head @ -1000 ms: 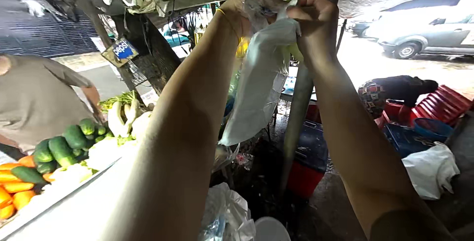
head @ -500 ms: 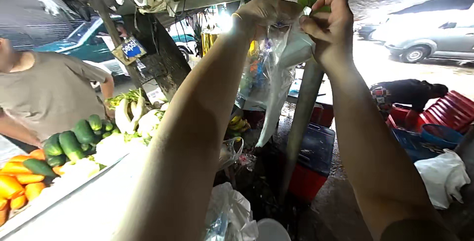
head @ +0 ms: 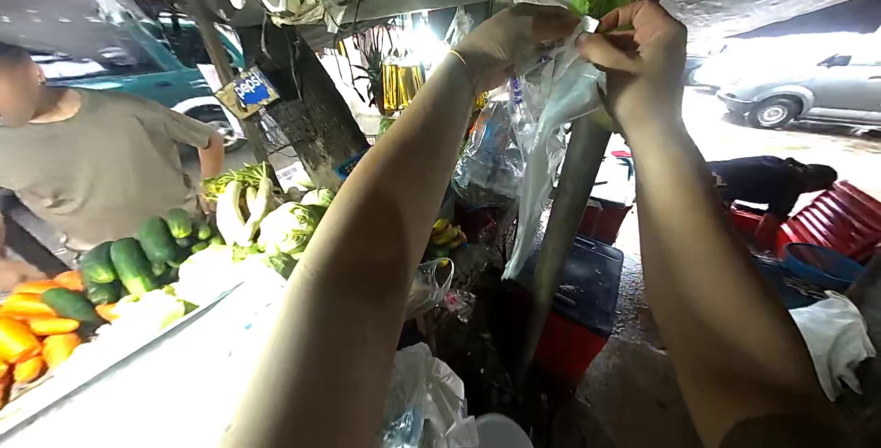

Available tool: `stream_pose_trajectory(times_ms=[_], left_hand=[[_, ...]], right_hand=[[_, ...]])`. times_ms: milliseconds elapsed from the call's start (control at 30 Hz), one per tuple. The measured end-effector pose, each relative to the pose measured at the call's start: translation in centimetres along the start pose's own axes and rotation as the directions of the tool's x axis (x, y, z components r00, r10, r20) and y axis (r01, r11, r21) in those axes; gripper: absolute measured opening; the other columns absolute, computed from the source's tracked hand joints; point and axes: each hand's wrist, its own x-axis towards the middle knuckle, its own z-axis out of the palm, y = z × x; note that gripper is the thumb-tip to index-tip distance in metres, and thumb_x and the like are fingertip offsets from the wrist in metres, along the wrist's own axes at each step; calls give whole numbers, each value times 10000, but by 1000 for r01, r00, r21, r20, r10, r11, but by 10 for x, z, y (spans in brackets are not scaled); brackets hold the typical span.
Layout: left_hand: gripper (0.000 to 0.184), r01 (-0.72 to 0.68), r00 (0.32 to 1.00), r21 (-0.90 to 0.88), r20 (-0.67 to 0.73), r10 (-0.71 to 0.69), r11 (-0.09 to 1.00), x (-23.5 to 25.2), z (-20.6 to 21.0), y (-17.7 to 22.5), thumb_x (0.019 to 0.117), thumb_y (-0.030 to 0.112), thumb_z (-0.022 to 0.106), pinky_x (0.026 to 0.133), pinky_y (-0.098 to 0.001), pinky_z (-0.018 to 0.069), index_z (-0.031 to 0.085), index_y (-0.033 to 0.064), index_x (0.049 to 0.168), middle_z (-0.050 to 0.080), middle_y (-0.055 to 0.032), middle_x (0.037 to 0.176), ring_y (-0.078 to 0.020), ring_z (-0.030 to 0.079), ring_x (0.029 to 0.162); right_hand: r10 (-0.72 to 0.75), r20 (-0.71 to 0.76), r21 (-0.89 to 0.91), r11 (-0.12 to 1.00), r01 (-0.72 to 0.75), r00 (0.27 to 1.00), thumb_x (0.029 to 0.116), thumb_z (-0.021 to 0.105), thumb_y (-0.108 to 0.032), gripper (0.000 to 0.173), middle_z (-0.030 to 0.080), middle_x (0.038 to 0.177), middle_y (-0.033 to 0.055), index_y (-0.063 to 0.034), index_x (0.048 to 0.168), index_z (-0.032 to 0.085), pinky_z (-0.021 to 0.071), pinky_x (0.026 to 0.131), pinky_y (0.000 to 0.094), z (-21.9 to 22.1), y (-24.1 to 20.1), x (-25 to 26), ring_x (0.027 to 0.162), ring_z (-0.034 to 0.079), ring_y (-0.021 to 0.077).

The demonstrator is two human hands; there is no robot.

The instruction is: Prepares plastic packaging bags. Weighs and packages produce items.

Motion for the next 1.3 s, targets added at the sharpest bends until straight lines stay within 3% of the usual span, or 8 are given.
stream_pose_trajectory(times_ms=[200, 400, 500, 633, 833, 1100, 1200, 1300], left_hand=[[198, -9, 1000, 25, 22, 9, 1000, 10, -4, 4, 1052, 124, 506, 522, -171, 473, 645, 115, 911, 602, 49, 738, -21, 559, 599], [291, 99, 988, -168, 137, -76, 981, 13, -7, -7, 1071, 134, 413, 505, -162, 495, 592, 134, 841, 596, 46, 662, -12, 563, 550], [285, 168, 984, -281, 108, -143, 945, 12, -3, -6, 1049, 115, 452, 482, -153, 488, 593, 116, 802, 578, 29, 618, -15, 550, 507], [223, 210, 978, -308, 78, -195, 928, 12, -3, -3, 1028, 98, 480, 541, -180, 537, 610, 87, 848, 639, -6, 692, -44, 621, 585], [230, 16, 1000, -159, 18, -13, 987, 5, 3, -12, 1080, 147, 450, 518, -159, 479, 610, 118, 917, 596, 43, 700, -18, 556, 569], [145, -67, 998, -260, -28, 62, 963, 1, 5, -15, 1063, 79, 474, 574, -182, 523, 615, 83, 1028, 638, 15, 782, -44, 603, 634], [135, -159, 987, -100, 6, 161, 982, 8, -1, -17, 1056, 65, 487, 575, -173, 484, 607, 99, 1003, 612, 45, 795, -24, 560, 633], [131, -235, 972, 19, 30, 234, 972, 13, -3, -16, 1055, 64, 489, 637, -183, 481, 595, 103, 988, 587, 59, 796, -19, 550, 674]], right_hand=[[87, -48, -89, 992, -91, 995, 942, 686, -257, 285, 720, 974, 66, -32, 1117, 698, 553, 791, 319, -2, -17, 5, 821, 679, 93], [44, -37, -48, 998, -46, 998, 973, 665, -231, 270, 706, 947, 63, 3, 1108, 678, 546, 767, 251, 1, -13, 1, 793, 660, 54], [6, -10, -18, 1000, -6, 1000, 978, 677, -239, 263, 714, 924, 46, -14, 1113, 671, 546, 766, 240, 0, -1, 2, 787, 661, 37], [-11, 42, 89, 996, 7, 999, 961, 704, -197, 283, 707, 931, 30, -1, 1148, 625, 553, 763, 191, -4, 11, 3, 783, 660, -4], [51, 60, 28, 998, -52, 997, 972, 695, -211, 281, 719, 972, 34, -20, 1169, 629, 552, 784, 214, -7, 2, 4, 808, 667, 9], [-57, -44, -113, 992, 52, 997, 953, 663, -158, 303, 730, 945, 53, -24, 1217, 596, 563, 766, 259, 1, -12, -2, 797, 693, 65], [-70, -56, -224, 973, 56, 996, 968, 642, -155, 330, 743, 1012, 103, -10, 1262, 608, 564, 831, 294, 4, -19, -4, 875, 718, 117], [-73, -57, -303, 952, 53, 996, 979, 604, -148, 287, 746, 1008, 121, 3, 1218, 653, 552, 846, 318, 6, -23, -4, 895, 718, 154]])
